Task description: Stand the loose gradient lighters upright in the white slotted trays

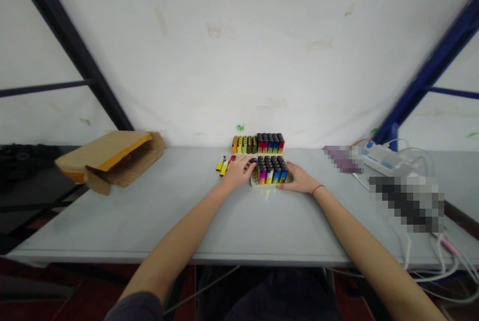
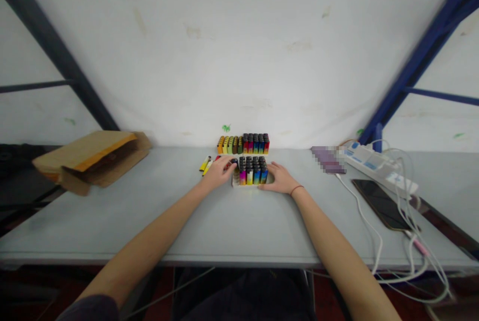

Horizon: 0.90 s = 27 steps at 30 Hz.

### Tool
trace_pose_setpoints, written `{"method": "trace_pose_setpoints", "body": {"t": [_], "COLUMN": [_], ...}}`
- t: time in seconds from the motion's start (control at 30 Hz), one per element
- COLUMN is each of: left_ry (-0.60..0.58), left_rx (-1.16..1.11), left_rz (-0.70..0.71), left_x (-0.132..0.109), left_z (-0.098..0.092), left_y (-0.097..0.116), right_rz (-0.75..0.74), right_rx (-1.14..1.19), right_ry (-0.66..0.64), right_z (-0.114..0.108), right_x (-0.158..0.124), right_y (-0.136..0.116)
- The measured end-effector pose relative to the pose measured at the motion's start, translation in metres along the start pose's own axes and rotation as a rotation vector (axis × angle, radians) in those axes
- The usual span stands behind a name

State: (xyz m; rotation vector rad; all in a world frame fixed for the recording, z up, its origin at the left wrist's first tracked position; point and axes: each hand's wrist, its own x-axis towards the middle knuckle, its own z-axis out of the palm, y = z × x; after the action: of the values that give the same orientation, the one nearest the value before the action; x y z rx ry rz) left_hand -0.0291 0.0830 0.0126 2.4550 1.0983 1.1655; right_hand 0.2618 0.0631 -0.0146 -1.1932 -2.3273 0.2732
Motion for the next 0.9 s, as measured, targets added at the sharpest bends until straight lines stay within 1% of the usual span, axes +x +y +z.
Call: {"method": "trace_pose_setpoints", "body": {"t": [0.17, 0.37, 0.43, 0.47, 0.53, 0.57, 0.63, 0.7, 0.77, 0.83, 0.9], "left_ry": [-0.017, -0.049, -0.062, -0.056, -0.006, 0.026, 0.068, 0.023, -0.062, -0.137, -0.189], "left_rx": [-0.005, 0.005, 0.017, 0.03, 0.077, 0.111, 0.203, 0.296, 0.355, 0.408, 0.468], "left_rz": [0.006, -0.106, -0.112, -0.098, -0.072, -0.078, -0.147, -0.234, -0.294, -0.308, -0.285], "left_x": [0.001, 0.002, 0.003, 0.004, 0.007, 0.009, 0.011, 0.011, 0.008, 0.004, 0.001], "left_z": [0.0, 0.005, 0.003, 0.001, -0.009, -0.016, -0.032, -0.045, -0.051, -0.048, -0.039], "left_y": [-0.002, -0.005, -0.006, -0.008, -0.012, -0.016, -0.024, -0.03, -0.032, -0.028, -0.022], "right_rz": [0.01, 0.027, 0.024, 0.021, 0.019, 0.019, 0.02, 0.022, 0.026, 0.031, 0.032], "right_rx": [-0.012, -0.012, -0.013, -0.012, -0.007, -0.004, 0.002, 0.006, 0.007, 0.001, -0.01], "right_ry": [-0.009, -0.011, -0.007, -0.008, -0.012, -0.014, -0.013, -0.009, -0.01, -0.017, -0.023], "right_z": [-0.001, 0.0, 0.0, 0.0, 0.0, 0.0, -0.001, -0.001, 0.0, 0.0, 0.0], "right_x": [0.0, 0.0, 0.0, 0.0, 0.0, 0.0, 0.0, -0.001, -0.001, -0.001, -0.001], "right_y": [-0.001, 0.002, 0.002, 0.002, 0.002, 0.002, 0.001, 0.002, 0.002, 0.003, 0.003]}}
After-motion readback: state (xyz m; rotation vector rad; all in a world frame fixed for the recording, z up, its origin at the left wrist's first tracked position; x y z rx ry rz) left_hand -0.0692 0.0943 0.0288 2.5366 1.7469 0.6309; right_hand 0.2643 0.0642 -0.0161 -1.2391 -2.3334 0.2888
